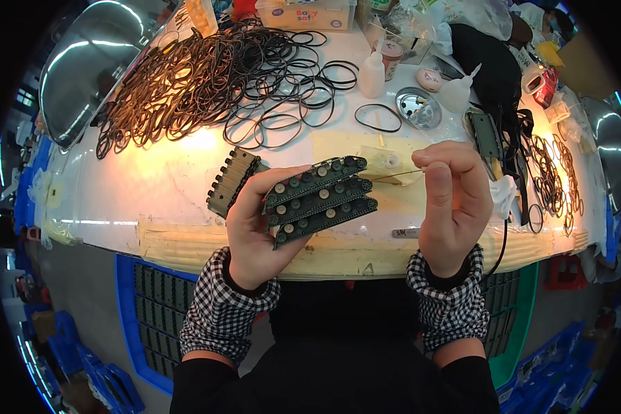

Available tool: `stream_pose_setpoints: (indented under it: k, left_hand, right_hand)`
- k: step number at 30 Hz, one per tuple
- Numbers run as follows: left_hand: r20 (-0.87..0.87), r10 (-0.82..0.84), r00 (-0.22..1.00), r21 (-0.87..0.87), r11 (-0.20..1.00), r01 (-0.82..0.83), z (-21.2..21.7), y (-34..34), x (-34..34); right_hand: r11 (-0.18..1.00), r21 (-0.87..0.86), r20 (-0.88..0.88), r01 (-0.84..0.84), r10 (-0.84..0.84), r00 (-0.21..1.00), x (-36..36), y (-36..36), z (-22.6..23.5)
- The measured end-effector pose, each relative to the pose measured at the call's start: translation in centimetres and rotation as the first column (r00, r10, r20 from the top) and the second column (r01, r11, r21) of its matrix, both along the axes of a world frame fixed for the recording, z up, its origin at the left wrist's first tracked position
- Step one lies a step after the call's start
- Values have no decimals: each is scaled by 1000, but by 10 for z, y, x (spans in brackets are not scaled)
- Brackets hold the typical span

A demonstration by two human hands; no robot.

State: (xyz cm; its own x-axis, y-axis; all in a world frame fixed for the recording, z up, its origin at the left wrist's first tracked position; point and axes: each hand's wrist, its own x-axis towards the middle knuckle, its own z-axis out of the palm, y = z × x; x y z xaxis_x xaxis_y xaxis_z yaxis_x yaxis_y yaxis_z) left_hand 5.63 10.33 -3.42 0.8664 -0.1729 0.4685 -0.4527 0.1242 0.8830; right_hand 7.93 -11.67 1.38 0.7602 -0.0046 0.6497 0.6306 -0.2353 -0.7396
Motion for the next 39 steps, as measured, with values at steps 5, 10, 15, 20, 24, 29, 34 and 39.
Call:
stream_pose_setpoints:
  k: [5, 10, 15, 20, 24, 29, 34, 39]
  left_hand:
    - [9, -19, 1000, 5, 1000, 19, 0, 1, 1]
    - [14, -55, 998, 34, 998, 55, -4, 4, 1]
    - [35, -50, 998, 75, 996, 47, -4, 4, 2]
    - [56, -30, 998, 93, 995, 24, -1, 2, 2]
    - [58, -22, 998, 79, 997, 17, -2, 1, 2]
    - [84, -27, 996, 102, 995, 18, -2, 3, 3]
    - [67, -35, 997, 83, 996, 29, -3, 5, 3]
    - [52, -26, 998, 51, 998, 24, -4, 4, 1]
  right_hand:
    - [994, 71, -54, -85, 89, 995, 0, 8, -1]
    - [971, 176, -89, -159, 177, 980, 2, 17, -2]
    - [966, 186, -111, -182, 204, 973, 4, 22, -7]
    - [959, 209, -142, -192, 224, 964, 4, 24, -8]
    - [960, 198, -134, -198, 226, 965, 5, 24, -9]
    - [964, 190, -128, -185, 211, 969, 6, 24, -10]
    - [996, 84, -75, 5, 2, 997, 7, 11, -4]
    - [840, -399, 258, 369, -283, 924, 16, -13, -5]
